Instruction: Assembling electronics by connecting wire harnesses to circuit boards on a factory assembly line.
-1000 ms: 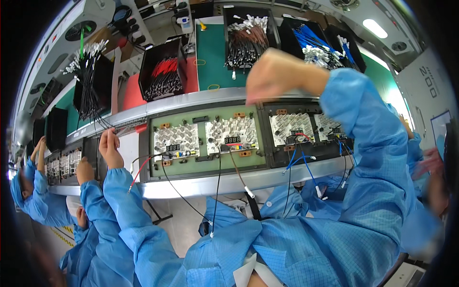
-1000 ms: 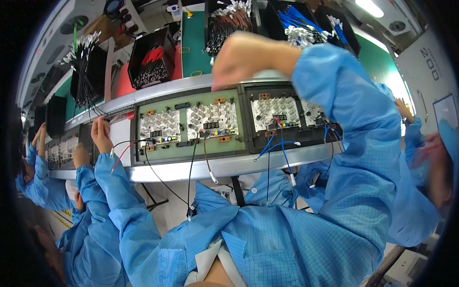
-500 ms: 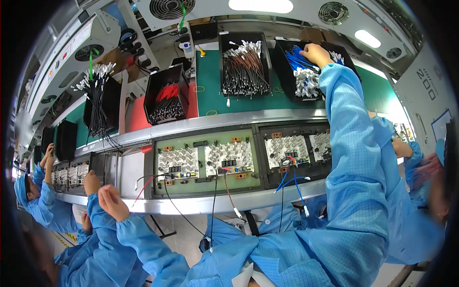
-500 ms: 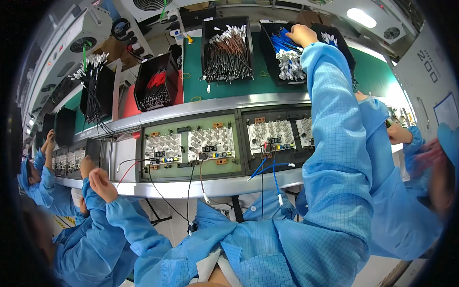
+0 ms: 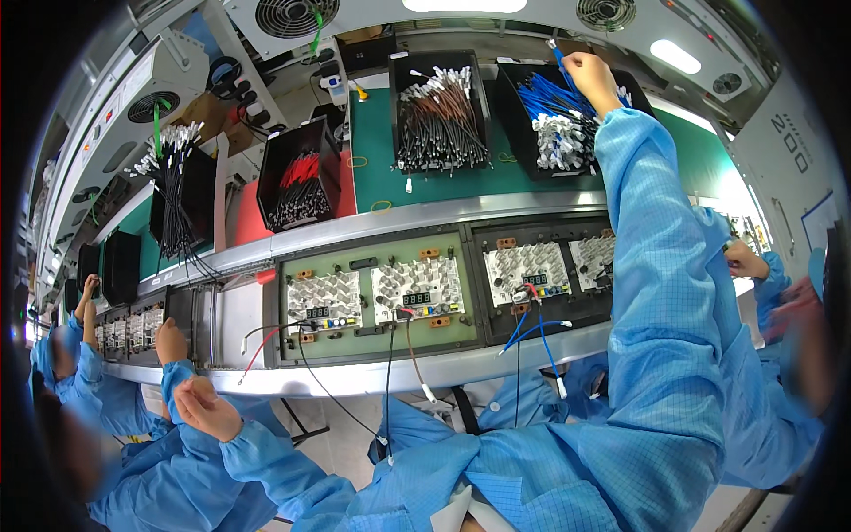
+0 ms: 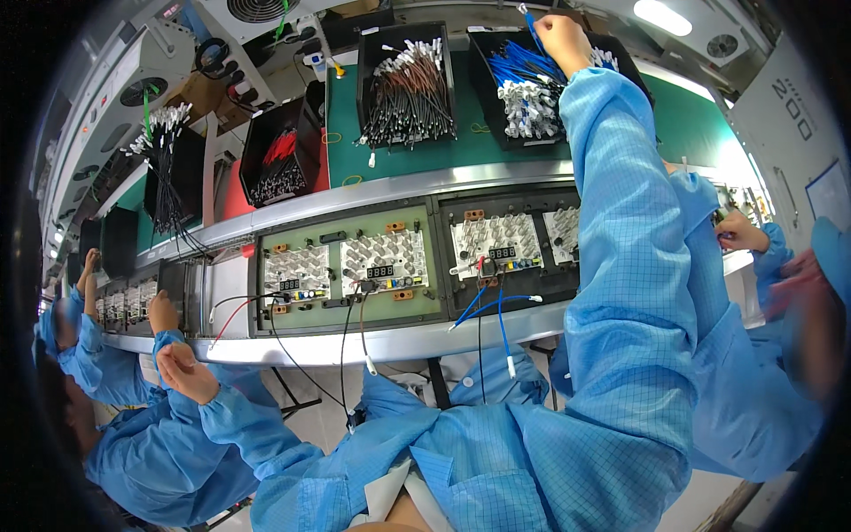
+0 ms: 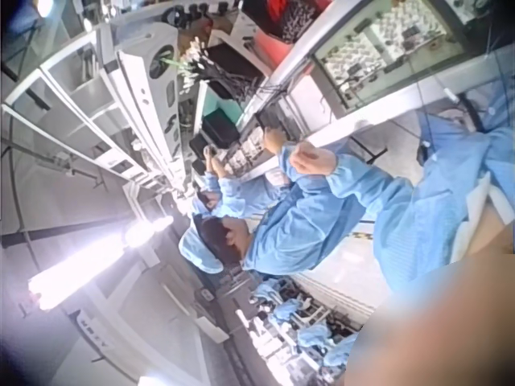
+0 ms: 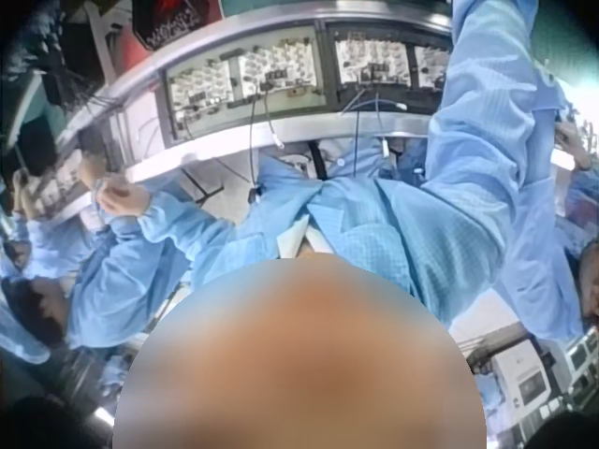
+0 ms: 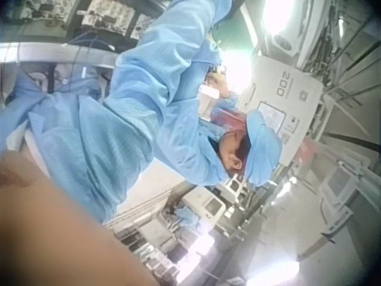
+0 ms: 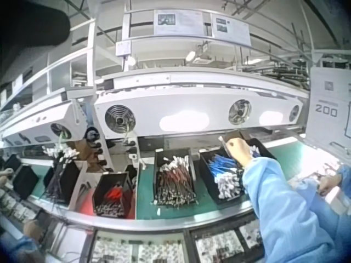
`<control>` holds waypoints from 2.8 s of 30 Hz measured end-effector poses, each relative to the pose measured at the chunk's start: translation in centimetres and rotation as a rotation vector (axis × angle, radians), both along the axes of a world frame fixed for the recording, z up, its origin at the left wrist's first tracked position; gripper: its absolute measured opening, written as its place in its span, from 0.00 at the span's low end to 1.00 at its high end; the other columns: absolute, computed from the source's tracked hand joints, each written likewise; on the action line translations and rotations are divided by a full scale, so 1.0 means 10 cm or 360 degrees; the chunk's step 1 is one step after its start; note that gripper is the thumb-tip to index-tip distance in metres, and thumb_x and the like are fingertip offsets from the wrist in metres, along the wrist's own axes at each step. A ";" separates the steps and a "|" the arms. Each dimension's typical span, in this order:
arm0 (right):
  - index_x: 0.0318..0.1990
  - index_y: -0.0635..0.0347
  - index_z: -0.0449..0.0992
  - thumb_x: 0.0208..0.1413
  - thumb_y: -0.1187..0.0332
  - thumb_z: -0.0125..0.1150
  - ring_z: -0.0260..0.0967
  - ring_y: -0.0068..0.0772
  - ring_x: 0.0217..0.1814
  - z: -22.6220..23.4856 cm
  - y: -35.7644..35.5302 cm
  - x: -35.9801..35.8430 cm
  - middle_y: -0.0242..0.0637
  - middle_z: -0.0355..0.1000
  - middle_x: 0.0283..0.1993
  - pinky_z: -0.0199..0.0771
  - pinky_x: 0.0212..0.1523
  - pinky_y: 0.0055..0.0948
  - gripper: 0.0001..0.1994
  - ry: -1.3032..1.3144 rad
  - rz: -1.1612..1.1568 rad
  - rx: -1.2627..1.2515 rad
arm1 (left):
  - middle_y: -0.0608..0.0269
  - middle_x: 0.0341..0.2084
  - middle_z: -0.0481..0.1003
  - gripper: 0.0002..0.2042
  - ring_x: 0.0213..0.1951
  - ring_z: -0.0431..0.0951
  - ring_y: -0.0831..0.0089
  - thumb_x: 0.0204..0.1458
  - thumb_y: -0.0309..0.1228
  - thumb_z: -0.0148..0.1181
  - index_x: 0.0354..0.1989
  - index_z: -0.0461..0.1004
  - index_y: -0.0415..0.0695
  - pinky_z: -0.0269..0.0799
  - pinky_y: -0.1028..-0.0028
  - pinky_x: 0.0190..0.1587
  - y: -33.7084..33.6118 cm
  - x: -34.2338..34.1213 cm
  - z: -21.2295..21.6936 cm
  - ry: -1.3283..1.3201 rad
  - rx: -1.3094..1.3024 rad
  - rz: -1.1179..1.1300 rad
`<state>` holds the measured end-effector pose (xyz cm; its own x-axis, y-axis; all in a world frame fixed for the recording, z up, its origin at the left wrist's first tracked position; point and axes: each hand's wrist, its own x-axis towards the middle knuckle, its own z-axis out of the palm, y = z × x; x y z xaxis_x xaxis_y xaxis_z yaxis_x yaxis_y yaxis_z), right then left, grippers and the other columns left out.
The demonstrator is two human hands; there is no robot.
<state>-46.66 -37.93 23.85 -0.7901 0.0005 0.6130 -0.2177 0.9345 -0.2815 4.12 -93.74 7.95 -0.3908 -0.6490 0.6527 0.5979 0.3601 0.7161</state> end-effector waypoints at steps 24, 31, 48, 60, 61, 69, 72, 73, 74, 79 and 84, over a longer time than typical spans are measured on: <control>0.34 0.63 0.73 0.59 0.69 0.55 0.74 0.26 0.28 1.24 -0.15 0.11 0.37 0.73 0.27 0.71 0.27 0.24 0.07 0.1361 0.0193 0.0618 | 0.54 0.26 0.75 0.12 0.27 0.75 0.70 0.50 0.27 0.56 0.41 0.75 0.34 0.67 0.74 0.30 1.05 -0.66 2.03 -0.0694 -0.1437 -0.0743; 0.37 0.64 0.73 0.60 0.70 0.54 0.69 0.19 0.31 1.08 -1.90 1.99 0.31 0.73 0.30 0.68 0.32 0.21 0.06 -0.0097 0.1887 -0.0429 | 0.59 0.39 0.77 0.12 0.39 0.76 0.73 0.55 0.20 0.52 0.48 0.72 0.35 0.71 0.75 0.44 1.32 -1.53 2.18 -0.0614 -0.1637 -0.0557; 0.32 0.61 0.77 0.48 0.70 0.64 0.71 0.27 0.28 0.25 -2.20 4.01 0.35 0.75 0.29 0.68 0.30 0.26 0.06 -0.0048 0.1959 -0.0147 | 0.60 0.23 0.78 0.05 0.28 0.79 0.80 0.51 0.24 0.63 0.33 0.78 0.36 0.75 0.78 0.32 1.64 -0.28 1.23 -0.0486 -0.0701 -0.0973; 0.33 0.59 0.62 0.60 0.65 0.55 0.66 0.36 0.23 -0.71 -1.38 4.47 0.44 0.71 0.25 0.72 0.25 0.32 0.11 0.0389 0.1406 -0.0937 | 0.57 0.32 0.80 0.06 0.34 0.79 0.74 0.52 0.16 0.55 0.36 0.78 0.34 0.75 0.78 0.35 1.74 -0.13 0.68 -0.0360 0.0079 -0.0510; 0.34 0.58 0.60 0.61 0.62 0.54 0.65 0.36 0.21 -0.77 -1.24 4.49 0.44 0.70 0.23 0.72 0.23 0.32 0.12 0.0477 0.1626 -0.0999 | 0.57 0.32 0.80 0.06 0.34 0.79 0.74 0.52 0.16 0.55 0.36 0.78 0.34 0.75 0.78 0.35 1.69 -0.17 0.60 -0.0344 0.0080 -0.0530; 0.33 0.57 0.57 0.63 0.58 0.50 0.62 0.32 0.14 -1.44 -1.15 4.82 0.37 0.62 0.15 0.72 0.17 0.32 0.14 0.0036 0.1691 -0.1334 | 0.58 0.29 0.80 0.06 0.30 0.80 0.75 0.49 0.18 0.63 0.36 0.78 0.38 0.74 0.78 0.32 1.52 -0.49 0.07 -0.0572 -0.0442 0.0069; 0.34 0.58 0.57 0.63 0.58 0.50 0.61 0.28 0.12 -1.60 -1.26 4.78 0.36 0.62 0.14 0.72 0.16 0.31 0.14 -0.0168 0.2007 -0.1592 | 0.60 0.28 0.80 0.05 0.29 0.80 0.76 0.49 0.20 0.63 0.35 0.78 0.37 0.74 0.79 0.32 1.51 -0.61 0.06 -0.0692 -0.0534 0.0187; 0.30 0.57 0.60 0.62 0.60 0.52 0.65 0.32 0.14 -1.62 -1.27 4.82 0.37 0.65 0.16 0.74 0.18 0.33 0.13 -0.0187 0.1947 -0.1765 | 0.60 0.27 0.80 0.05 0.29 0.81 0.76 0.50 0.20 0.63 0.35 0.78 0.36 0.74 0.79 0.32 1.49 -0.65 0.05 -0.0697 -0.0411 0.0168; 0.26 0.57 0.63 0.60 0.63 0.54 0.68 0.36 0.16 -1.64 -1.27 4.83 0.38 0.68 0.18 0.75 0.21 0.35 0.13 -0.0206 0.1882 -0.1938 | 0.60 0.26 0.80 0.05 0.30 0.81 0.76 0.50 0.20 0.63 0.35 0.78 0.36 0.74 0.80 0.32 1.47 -0.69 0.03 -0.0700 -0.0289 0.0152; 0.23 0.56 0.67 0.60 0.63 0.55 0.68 0.34 0.16 -1.69 -1.13 4.66 0.34 0.68 0.16 0.75 0.21 0.33 0.14 -0.0383 0.2178 -0.1495 | 0.59 0.25 0.80 0.03 0.32 0.82 0.75 0.53 0.22 0.60 0.35 0.77 0.36 0.74 0.80 0.32 1.41 -0.74 -0.16 -0.0912 -0.0239 0.0018; 0.23 0.61 0.69 0.58 0.63 0.57 0.65 0.30 0.14 -1.80 -1.21 4.53 0.33 0.64 0.14 0.76 0.23 0.34 0.15 0.0071 0.2317 -0.1659 | 0.59 0.25 0.80 0.03 0.33 0.82 0.75 0.53 0.22 0.60 0.36 0.77 0.39 0.73 0.80 0.31 1.38 -0.71 -0.16 -0.0983 -0.0302 -0.0006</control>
<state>-1.37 -49.98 5.89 -0.4922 -0.2498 0.8339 -0.6447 -0.5390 -0.5420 -2.98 -79.98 6.40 -0.7333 -0.5423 0.4101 0.0973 0.5133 0.8527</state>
